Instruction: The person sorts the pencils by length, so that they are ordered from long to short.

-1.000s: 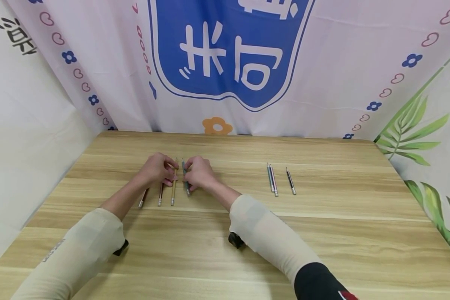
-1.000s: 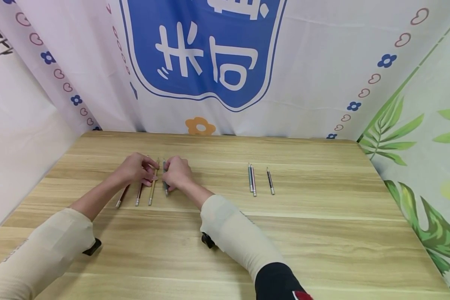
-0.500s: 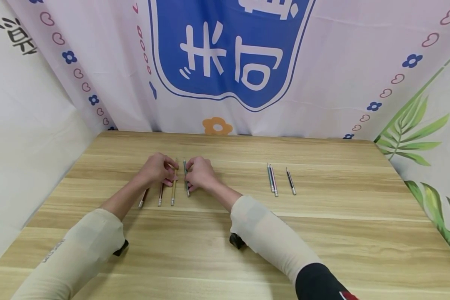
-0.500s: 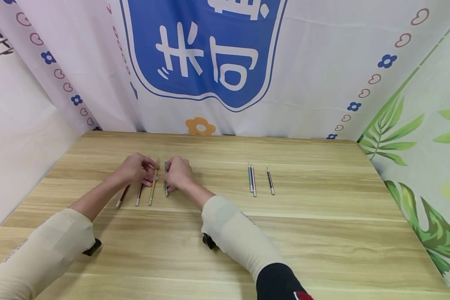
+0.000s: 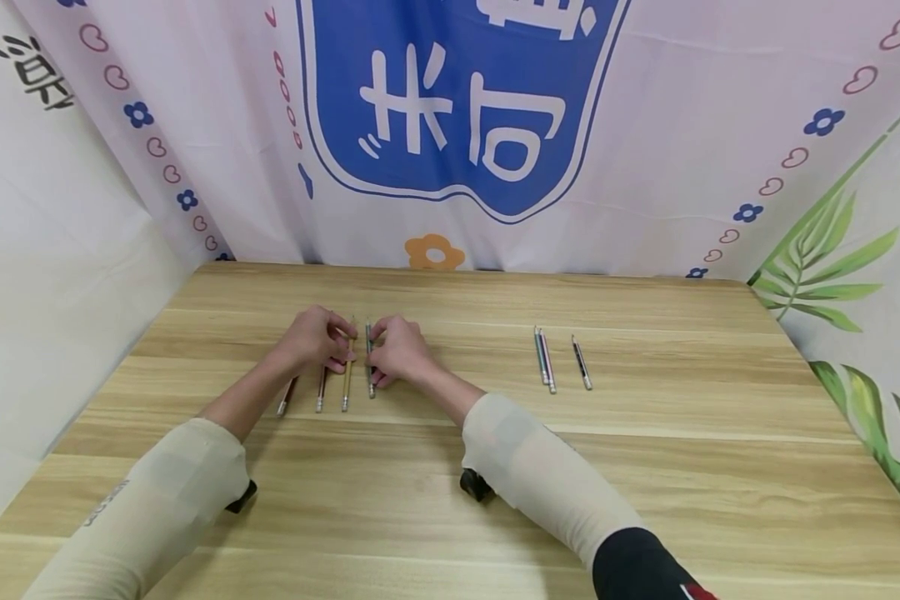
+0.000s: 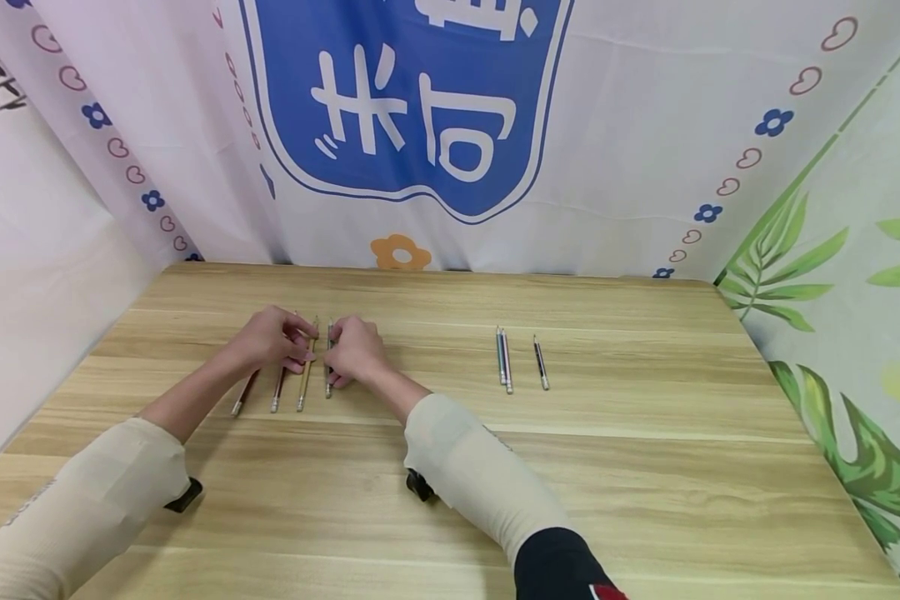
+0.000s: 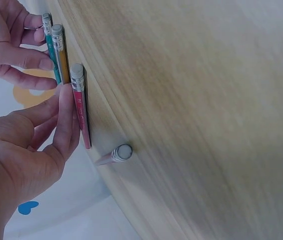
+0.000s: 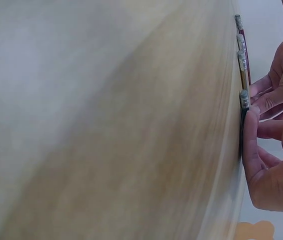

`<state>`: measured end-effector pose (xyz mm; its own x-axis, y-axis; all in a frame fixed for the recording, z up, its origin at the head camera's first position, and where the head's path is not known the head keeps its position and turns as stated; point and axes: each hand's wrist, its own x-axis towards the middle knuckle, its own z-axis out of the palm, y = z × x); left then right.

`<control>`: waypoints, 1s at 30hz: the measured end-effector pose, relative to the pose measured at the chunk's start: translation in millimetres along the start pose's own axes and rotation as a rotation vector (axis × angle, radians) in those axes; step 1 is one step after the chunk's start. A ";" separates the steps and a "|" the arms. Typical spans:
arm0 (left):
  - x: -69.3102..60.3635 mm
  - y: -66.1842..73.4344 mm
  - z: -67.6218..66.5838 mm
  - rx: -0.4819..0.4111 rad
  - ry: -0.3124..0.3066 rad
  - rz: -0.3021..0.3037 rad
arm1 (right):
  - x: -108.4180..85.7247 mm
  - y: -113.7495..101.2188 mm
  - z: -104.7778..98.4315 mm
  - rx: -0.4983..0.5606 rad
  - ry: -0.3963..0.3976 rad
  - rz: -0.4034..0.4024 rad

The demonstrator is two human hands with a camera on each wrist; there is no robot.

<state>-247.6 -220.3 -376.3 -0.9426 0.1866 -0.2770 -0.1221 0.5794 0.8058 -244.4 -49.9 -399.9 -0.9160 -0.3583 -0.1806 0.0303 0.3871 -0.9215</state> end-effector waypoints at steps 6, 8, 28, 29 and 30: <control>0.7 -0.6 0.4 0.000 -0.003 0.006 | -1.3 -0.2 -0.2 0.017 0.001 0.013; 0.7 -1.1 0.3 -0.003 -0.005 0.011 | -1.3 -0.2 -0.4 0.018 0.003 0.014; 0.3 -2.9 -1.0 -0.004 -0.024 0.022 | -1.3 1.7 -0.2 0.009 0.005 0.020; 0.3 -3.0 -1.3 -0.004 -0.025 0.024 | -1.5 1.8 -0.3 0.011 0.005 0.019; 0.3 -3.0 -1.4 -0.004 -0.024 0.025 | -1.6 1.9 -0.4 0.011 0.005 0.018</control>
<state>-248.0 -223.1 -378.1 -0.9377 0.2194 -0.2694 -0.1004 0.5712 0.8147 -243.0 -48.2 -401.2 -0.9174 -0.3466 -0.1955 0.0512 0.3843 -0.9218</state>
